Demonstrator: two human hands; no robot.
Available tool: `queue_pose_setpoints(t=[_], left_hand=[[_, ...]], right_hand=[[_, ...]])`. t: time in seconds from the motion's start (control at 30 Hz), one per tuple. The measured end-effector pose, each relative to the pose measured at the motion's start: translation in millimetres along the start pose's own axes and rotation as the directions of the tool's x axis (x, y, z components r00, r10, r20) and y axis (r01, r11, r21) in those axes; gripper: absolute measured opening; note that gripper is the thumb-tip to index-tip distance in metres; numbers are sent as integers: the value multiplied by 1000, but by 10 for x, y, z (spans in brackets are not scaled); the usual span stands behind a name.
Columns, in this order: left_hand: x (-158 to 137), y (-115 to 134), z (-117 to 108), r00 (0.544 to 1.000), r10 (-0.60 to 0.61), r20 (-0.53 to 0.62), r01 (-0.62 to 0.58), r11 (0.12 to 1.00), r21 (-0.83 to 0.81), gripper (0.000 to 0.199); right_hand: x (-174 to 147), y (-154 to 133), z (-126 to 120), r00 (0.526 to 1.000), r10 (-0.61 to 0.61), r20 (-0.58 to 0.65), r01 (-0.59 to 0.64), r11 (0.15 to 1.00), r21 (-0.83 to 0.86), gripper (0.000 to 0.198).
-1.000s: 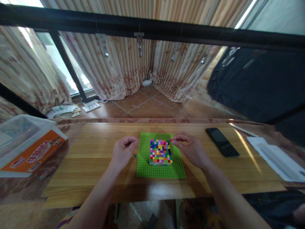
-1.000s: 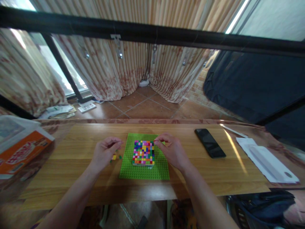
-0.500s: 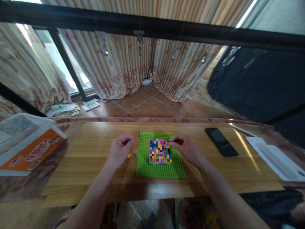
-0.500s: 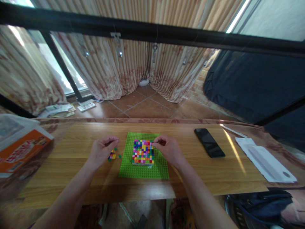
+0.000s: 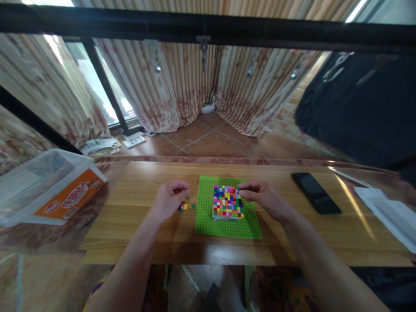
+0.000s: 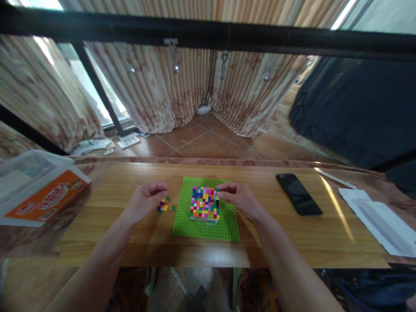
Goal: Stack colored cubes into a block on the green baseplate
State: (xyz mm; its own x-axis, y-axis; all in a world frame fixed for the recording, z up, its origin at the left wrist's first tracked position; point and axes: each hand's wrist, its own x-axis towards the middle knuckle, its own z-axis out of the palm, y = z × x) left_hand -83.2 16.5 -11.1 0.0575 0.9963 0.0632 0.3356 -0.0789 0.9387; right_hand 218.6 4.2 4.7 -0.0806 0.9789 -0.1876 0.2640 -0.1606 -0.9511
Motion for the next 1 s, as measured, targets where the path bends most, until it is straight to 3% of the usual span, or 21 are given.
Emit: queue_pose_setpoints(t=[0.1,0.2,0.37,0.5,0.6,0.7,0.83,1.0], left_hand=[[-53,38,-55,983,102,151,-128,976,174,18],[-121,64,-47,941,158,301,-266,894,362,22],[-192,44,57,925,157,345,-342,736,584,20],[-180,19,82,911,185,368,-382,713,588,11],[-166,18,73,908,215,359,-397,716,575,10],[-171,35,85,915,224,336,-375,780,502,14],[-185,72,160,928,243,283,-338,869,361,14],[-172,124,312,919,342,197,-385,886,258,16]], right_hand=[[10,16,-6,1000,-8,-1,8,1000,-18,42],[15,13,-3,1000,-18,1,18,1000,-18,43],[-15,-27,10,999,-30,32,30,1000,-4,42],[-32,-46,-14,998,-27,55,27,1000,4,45],[-16,-48,-52,999,-49,-18,49,998,-26,48],[7,-53,-60,991,-78,-105,76,997,-23,47],[20,-59,-8,985,-119,-122,113,992,-52,45],[33,-41,56,983,-149,-111,140,987,-85,40]])
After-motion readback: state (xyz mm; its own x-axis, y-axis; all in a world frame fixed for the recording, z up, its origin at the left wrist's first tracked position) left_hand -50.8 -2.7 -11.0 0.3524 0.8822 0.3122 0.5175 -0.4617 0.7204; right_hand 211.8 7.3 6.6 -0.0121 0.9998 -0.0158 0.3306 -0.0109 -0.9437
